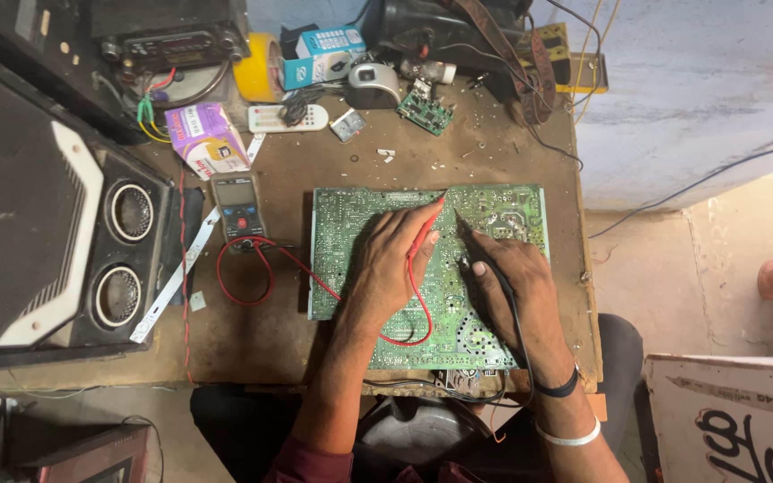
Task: The person uses a multimeter with red and black probes to test points on a green circuit board placed on a cluttered workbench. The person moves the probes across various solder points and components while the multimeter display remains visible.
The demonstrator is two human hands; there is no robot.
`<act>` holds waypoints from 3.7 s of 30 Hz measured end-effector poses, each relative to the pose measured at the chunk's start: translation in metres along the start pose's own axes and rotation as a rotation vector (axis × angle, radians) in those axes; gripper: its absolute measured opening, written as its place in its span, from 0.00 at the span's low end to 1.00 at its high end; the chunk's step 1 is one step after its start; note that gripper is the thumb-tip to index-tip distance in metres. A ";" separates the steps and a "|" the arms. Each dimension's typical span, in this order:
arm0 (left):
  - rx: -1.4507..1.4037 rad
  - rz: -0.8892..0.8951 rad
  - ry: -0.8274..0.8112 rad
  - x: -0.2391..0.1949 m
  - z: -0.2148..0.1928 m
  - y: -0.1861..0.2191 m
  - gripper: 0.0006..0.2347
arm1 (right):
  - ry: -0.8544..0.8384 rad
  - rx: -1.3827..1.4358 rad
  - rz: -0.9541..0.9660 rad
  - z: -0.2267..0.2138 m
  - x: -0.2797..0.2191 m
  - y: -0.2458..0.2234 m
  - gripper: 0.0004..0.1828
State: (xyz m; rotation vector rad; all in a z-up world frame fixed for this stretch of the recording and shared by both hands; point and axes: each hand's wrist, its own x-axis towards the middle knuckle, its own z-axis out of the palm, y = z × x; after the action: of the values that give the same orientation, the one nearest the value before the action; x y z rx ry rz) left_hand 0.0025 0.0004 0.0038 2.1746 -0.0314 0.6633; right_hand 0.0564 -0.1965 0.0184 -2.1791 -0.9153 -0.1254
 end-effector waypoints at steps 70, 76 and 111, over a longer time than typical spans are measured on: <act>-0.059 0.033 -0.030 -0.002 -0.009 0.008 0.13 | 0.056 -0.015 0.055 0.000 -0.002 -0.003 0.20; -0.060 0.048 -0.032 -0.002 -0.006 0.003 0.13 | 0.059 -0.014 0.058 0.001 -0.001 0.001 0.21; -0.048 0.069 -0.066 -0.001 -0.009 0.009 0.13 | 0.079 0.058 0.069 -0.002 -0.002 0.001 0.20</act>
State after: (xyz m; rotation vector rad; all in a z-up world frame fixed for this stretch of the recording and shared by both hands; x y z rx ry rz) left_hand -0.0041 0.0012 0.0144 2.1568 -0.1567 0.6232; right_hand 0.0558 -0.1996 0.0186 -2.1340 -0.7893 -0.1484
